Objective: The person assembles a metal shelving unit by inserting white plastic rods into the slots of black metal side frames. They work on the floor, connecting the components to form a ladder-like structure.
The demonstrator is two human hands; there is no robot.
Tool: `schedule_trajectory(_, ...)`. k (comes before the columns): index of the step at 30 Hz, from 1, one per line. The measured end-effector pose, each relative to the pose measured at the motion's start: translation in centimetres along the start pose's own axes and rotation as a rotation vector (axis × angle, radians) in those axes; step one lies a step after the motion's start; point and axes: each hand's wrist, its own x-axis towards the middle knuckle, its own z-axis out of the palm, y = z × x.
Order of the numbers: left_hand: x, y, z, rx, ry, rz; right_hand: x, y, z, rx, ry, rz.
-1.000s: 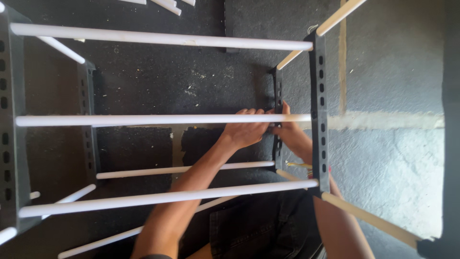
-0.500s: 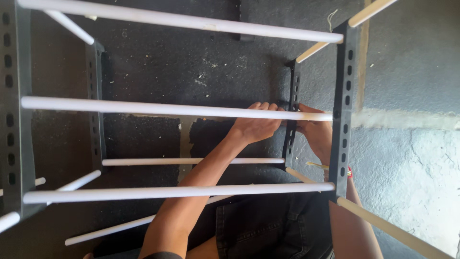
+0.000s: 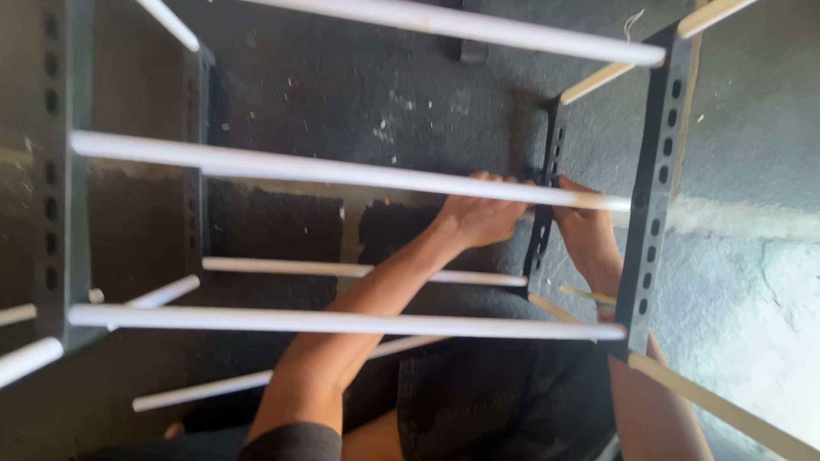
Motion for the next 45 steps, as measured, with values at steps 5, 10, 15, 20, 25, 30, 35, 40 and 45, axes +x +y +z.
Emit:
schedule_trajectory(5,1.1,0.0,-1.3,-0.055,-0.14,-0.047,0.0,0.0,-0.2,-0.219,0.009,-0.057)
schedule_trajectory(10,0.8,0.2,-2.6,-0.119,-0.101,-0.07,0.2,-0.5,-0.2,-0.157,-0.029,-0.034)
schedule_trajectory(15,0.0,-0.1,-0.7,-0.055,-0.015,-0.004,0.5,0.2,-0.1,-0.056,0.007,0.021)
schedule_trajectory(20,0.3,-0.2,-1.0,-0.086,-0.04,-0.048,0.6,-0.5,0.3,-0.098,0.072,0.046)
schedule_trajectory(25,0.6,0.2,-2.6,-0.178,-0.019,-0.098,0.3,-1.0,0.5,0.024,0.026,0.03)
schedule_trajectory(30,-0.1,-0.1,-1.7,-0.007,0.024,-0.006,0.4,-1.0,0.9,0.137,0.015,0.039)
schedule_trajectory(35,-1.1,-0.3,0.3,0.248,0.21,0.095,0.0,-0.6,0.9,0.204,0.059,0.075)
schedule_trajectory(40,-1.2,-0.3,0.3,0.224,0.177,0.077,0.0,0.4,0.7,0.234,0.031,0.028)
schedule_trajectory(45,-0.8,-0.3,0.1,0.182,0.072,0.035,0.1,0.7,1.0,0.241,0.061,0.053)
